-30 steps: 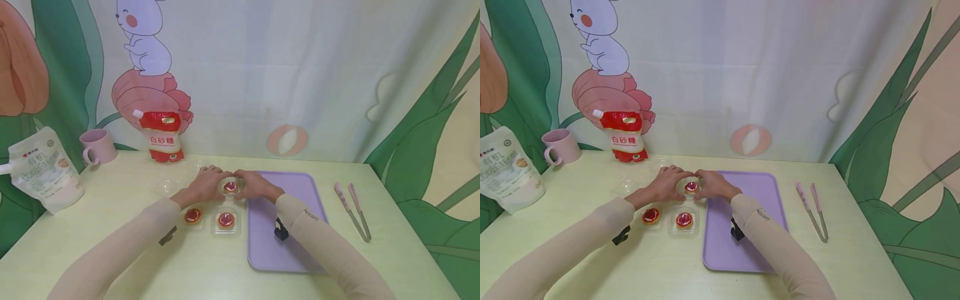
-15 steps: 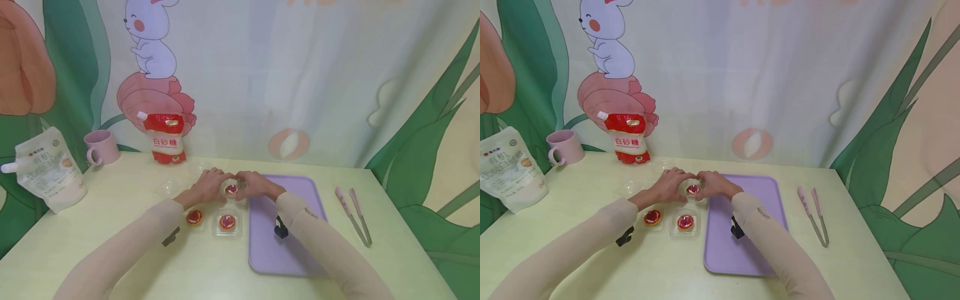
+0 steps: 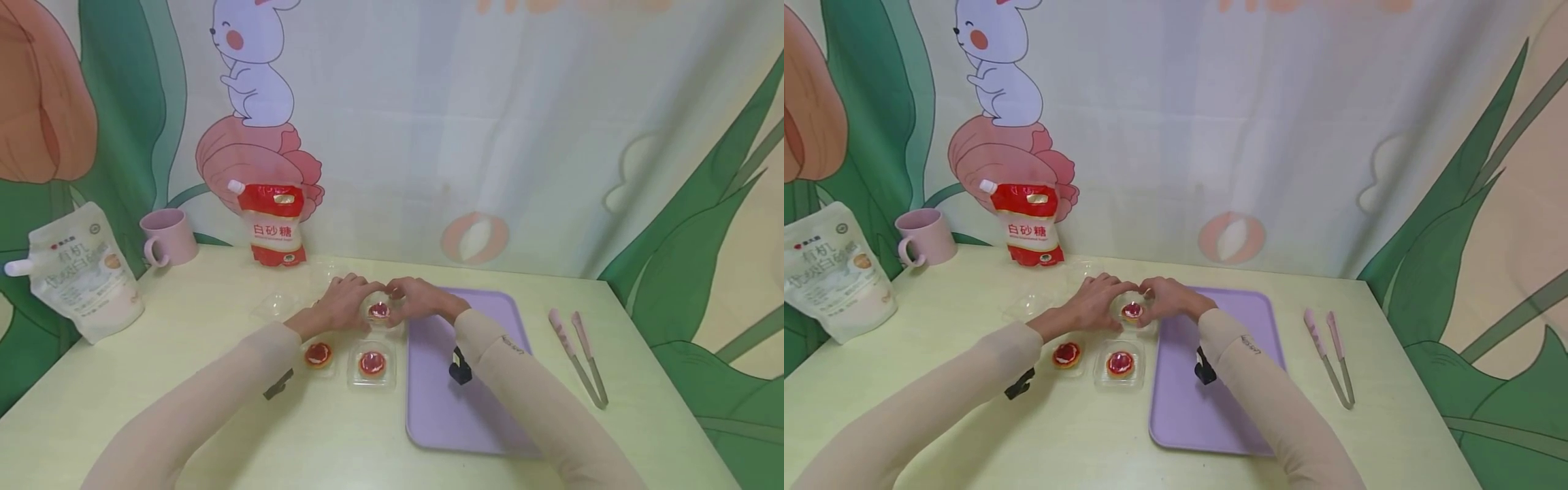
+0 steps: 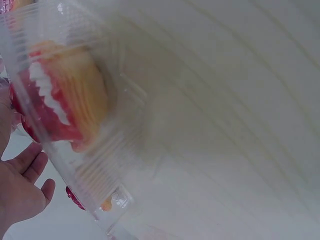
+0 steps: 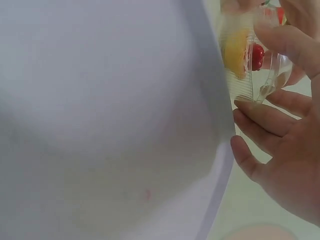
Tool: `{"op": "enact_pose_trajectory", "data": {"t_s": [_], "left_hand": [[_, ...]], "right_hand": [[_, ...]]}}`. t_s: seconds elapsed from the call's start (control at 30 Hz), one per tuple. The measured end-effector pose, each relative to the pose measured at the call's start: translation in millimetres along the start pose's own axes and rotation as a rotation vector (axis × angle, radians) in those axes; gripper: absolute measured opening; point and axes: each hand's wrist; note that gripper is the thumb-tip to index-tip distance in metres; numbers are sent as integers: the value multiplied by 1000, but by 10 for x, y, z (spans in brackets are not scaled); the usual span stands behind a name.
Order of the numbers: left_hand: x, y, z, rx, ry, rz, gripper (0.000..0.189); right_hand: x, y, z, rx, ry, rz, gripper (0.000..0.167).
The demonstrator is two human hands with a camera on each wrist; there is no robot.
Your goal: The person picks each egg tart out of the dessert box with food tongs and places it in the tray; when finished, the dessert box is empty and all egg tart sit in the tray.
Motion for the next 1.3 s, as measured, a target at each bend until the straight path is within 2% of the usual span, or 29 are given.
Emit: {"op": "enact_pose_trajectory", "data": {"t_s": [0.37, 0.63, 0.87, 1.07, 1.3], "left_hand": [[-36, 5, 0, -32, 19, 2, 81], [-25, 5, 26, -44, 29, 8, 91], [-1, -11, 29, -53, 37, 17, 95], [-12, -20, 21, -85, 70, 47, 95], [-10, -17, 37, -92, 90, 40, 93]], "right_hand": [[3, -14, -3, -14, 8, 7, 77], [-5, -42, 85, -66, 4, 8, 77], [-88, -152, 228, -50, -25, -17, 79], [-178, -290, 321, -24, -60, -63, 80], [-241, -346, 406, 2, -83, -45, 80]]}}
Point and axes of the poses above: each hand's wrist, its own x-axis towards the middle knuckle, its own z-axis out of the back of the hand, y = z × x
